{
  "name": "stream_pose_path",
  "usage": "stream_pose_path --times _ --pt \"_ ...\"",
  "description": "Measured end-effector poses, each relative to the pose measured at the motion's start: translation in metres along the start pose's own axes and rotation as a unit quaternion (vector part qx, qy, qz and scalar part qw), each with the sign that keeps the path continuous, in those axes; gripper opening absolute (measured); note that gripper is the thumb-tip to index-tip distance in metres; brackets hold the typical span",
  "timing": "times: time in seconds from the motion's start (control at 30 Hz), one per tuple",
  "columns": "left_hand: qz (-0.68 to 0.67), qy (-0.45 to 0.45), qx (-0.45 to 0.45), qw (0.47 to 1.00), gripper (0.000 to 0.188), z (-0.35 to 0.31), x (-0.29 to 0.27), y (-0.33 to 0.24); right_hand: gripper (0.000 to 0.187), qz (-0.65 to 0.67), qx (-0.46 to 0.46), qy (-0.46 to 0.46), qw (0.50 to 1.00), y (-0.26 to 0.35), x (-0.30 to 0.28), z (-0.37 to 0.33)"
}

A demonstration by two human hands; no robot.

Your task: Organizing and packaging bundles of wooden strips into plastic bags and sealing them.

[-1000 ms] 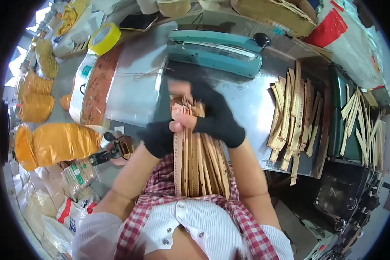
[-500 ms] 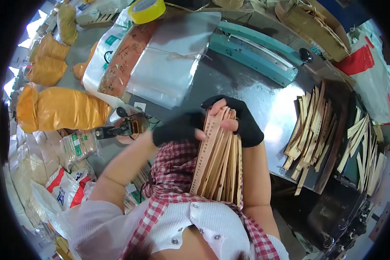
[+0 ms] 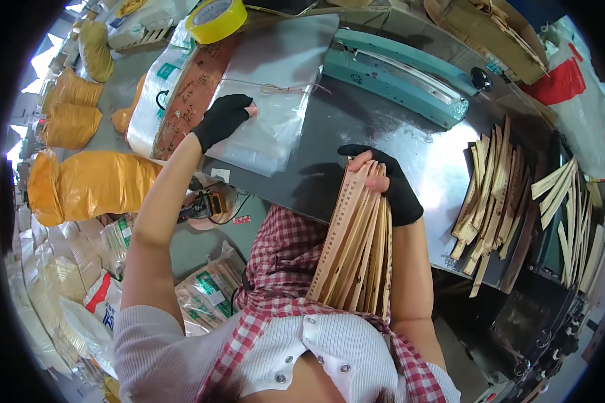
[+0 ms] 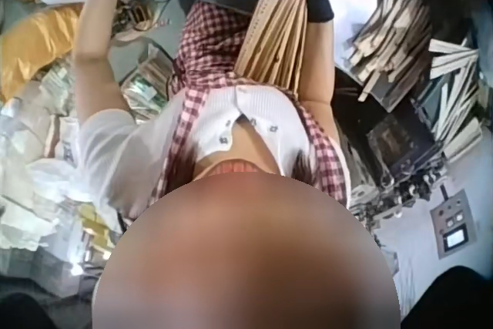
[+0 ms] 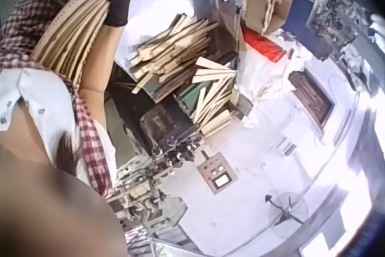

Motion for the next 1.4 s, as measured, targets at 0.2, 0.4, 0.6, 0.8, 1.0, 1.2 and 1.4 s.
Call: stream_pose_path --times 0.2,0.4,0.6,0.8,1.0,1.2,1.4 --pt "-0.413 -0.068 -0.048 0.907 0.021 -0.011 0.013 -0.103 0.039 0.030 0.030 0.078 0.996 -0.017 0.013 0.030" --pt "-0.663 -0.217 -0.184 0.693 0.019 -0.037 0.029 -0.142 0.040 0.000 0.021 -0.008 1.000 -0.008 -0.010 0.009" --pt "-0.240 -0.327 -0.070 0.911 0.016 0.000 0.043 -0.188 0.038 -0.002 -0.073 -0.007 0.997 0.025 -0.005 -0.021" --pt "-0.091 -0.227 0.204 0.948 0.008 0.003 0.030 -0.273 0.073 0.154 -0.163 0.134 0.965 0.011 0.017 0.019" --pt "-0.087 0.052 0.253 0.962 0.021 -0.116 0.082 -0.261 0.083 0.217 0.039 -0.035 0.975 -0.152 0.005 -0.097" --pt "-0.299 0.020 -0.053 0.953 0.054 -0.176 0.114 -0.214 0.047 0.072 0.082 -0.311 0.944 -0.087 0.068 -0.180" --pt "-0.319 -0.056 -0.161 0.932 0.047 -0.097 0.124 -0.178 0.059 -0.408 -0.176 -0.536 0.718 -0.063 0.052 -0.071"
Point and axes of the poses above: each hand's wrist, its own z-axis towards the middle knuckle, its own x-axis out of the palm, y = z × x, the point moved 2 cm from there along z, towards the middle knuckle, and after that the axes turned 5 degrees about x, right-handed, at the moved point
